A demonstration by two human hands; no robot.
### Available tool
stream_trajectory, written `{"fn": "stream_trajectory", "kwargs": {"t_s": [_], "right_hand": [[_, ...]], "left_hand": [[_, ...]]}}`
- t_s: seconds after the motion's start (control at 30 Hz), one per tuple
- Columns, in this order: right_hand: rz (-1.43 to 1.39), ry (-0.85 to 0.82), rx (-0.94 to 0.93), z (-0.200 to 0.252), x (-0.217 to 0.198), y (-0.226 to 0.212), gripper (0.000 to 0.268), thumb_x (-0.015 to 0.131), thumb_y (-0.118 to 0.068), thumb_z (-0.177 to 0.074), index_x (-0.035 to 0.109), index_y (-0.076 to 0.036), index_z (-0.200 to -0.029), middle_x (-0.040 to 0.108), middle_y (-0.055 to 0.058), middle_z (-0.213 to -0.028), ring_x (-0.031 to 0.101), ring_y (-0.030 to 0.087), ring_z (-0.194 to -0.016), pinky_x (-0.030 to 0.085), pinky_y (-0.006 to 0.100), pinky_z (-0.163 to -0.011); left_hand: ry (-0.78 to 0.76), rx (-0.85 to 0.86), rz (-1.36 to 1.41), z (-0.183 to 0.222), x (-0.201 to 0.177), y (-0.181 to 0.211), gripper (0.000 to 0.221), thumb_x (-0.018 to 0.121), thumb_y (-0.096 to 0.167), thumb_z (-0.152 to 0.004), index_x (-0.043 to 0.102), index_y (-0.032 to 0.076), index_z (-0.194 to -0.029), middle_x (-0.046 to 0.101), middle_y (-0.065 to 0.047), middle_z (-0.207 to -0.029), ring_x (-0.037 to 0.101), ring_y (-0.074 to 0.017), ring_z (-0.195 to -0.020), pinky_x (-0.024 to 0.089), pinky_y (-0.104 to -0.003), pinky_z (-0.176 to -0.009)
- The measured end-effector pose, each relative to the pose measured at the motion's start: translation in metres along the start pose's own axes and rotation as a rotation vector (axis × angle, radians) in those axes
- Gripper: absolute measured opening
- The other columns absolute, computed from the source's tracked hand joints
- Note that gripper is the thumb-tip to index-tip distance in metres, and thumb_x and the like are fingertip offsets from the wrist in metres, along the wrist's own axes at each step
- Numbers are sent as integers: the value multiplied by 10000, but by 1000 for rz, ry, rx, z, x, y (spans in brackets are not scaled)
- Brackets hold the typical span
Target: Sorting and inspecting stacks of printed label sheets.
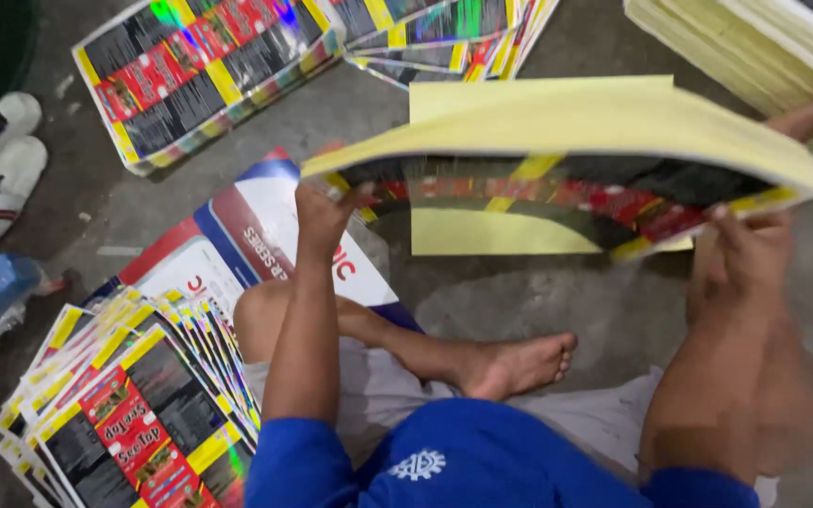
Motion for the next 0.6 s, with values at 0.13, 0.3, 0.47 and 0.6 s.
{"fn": "stream_trajectory", "kwargs": {"t_s": [0.13,0.3,0.47,0.6], "right_hand": [[127,181,136,-30,8,26,645,735,20,-1016,355,-5,-1536,555,185,-1334,511,335,-1110,390,483,-1014],[125,48,-282,-45,32,7,687,738,138,-978,366,-27,-1531,542,130,-1466,588,248,-1342,496,399,-1199],[-118,80,70,-37,-100,66,562,735,70,-1042,456,-21,-1521,612,121,-1366,621,236,-1185,546,391,-1089],[76,-16,215,-58,-112,110,456,700,30,-1109,473,3,-1503,602,107,-1351,592,220,-1166,489,363,-1041]], "left_hand": [[0,83,56,-27,26,9,705,856,52,-813,465,64,-1400,636,4,-1257,633,-133,-1160,531,-309,-1024],[134,16,-310,-50,6,-31,255,893,173,-999,767,-36,-1071,760,-80,-874,626,-161,-770,550,-351,-781],[91,2,-170,-29,7,16,282,845,152,-857,730,13,-1073,760,-9,-947,692,-114,-805,560,-307,-714],[29,84,-264,-24,7,-8,282,886,128,-853,740,-9,-1052,784,-52,-965,716,-121,-836,582,-310,-756]]}}
Point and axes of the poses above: each hand's wrist, its own z-axis away from the middle knuckle, its own x-axis out of the palm, y = z × x, the point moved 5 cm from there along -z, towards the middle knuckle
